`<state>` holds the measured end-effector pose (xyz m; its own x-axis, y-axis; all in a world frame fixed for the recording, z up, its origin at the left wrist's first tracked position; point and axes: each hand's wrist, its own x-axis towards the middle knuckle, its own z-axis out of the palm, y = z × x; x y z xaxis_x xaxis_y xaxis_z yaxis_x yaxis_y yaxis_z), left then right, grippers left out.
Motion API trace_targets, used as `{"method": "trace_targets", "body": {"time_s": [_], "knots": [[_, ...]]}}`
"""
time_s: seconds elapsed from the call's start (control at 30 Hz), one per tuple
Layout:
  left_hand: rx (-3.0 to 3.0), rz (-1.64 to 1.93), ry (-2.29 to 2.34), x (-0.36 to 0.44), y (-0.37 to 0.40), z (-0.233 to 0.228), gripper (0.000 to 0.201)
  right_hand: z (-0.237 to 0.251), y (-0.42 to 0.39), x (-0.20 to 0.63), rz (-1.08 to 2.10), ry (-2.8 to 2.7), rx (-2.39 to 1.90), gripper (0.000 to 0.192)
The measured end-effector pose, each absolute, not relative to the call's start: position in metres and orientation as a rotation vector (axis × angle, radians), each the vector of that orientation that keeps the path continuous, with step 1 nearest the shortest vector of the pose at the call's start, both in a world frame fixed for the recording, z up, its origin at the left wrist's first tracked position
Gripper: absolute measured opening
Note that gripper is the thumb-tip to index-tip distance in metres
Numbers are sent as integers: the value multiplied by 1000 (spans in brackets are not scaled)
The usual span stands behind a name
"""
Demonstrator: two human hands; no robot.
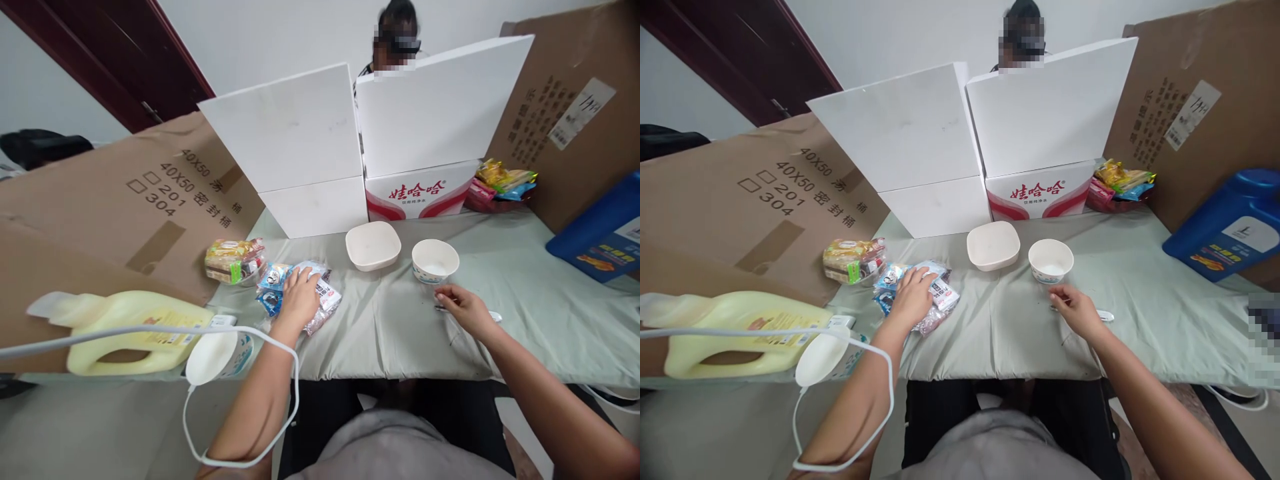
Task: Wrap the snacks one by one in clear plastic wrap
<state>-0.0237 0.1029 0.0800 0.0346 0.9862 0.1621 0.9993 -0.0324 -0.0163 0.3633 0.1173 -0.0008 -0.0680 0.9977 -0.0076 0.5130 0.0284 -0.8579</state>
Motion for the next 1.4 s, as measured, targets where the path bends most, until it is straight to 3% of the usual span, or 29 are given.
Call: {"method": "trace_targets", "body": {"time_s": [0.2,0.37,0.53,0.6,0.73,0.83,0.97,1.1,1.4], "knots": [[-2014,-423,-2100,-17,101,68,36,-5,140,357,772,-1662,-1492,40],[-1919,-270,-2217,-33,121,64,59,-8,117,377,603,-1798,-1533,34],[-2077,-195,-2209,-50,144,68,33,-17,81,404,206,-1979,-1417,30],[-1988,-313,-2232,-53,146,75,34,-21,70,410,114,-2054,-1401,28],[-1700,-1000,-1996,-26,130,83,35,-29,61,410,21,-2087,-1467,27],[-2023,-1337,-1567,25,105,65,33,-31,62,404,-3,-2058,-1521,27],[-2784,-1149,-1251,87,77,14,34,-25,66,398,63,-2051,-1521,26],[-2786,-1250,-1489,100,67,-19,34,-5,64,382,169,-2043,-1424,28],[-2786,-1369,-1625,94,66,-16,21,30,66,345,285,-2553,-1149,39]]}}
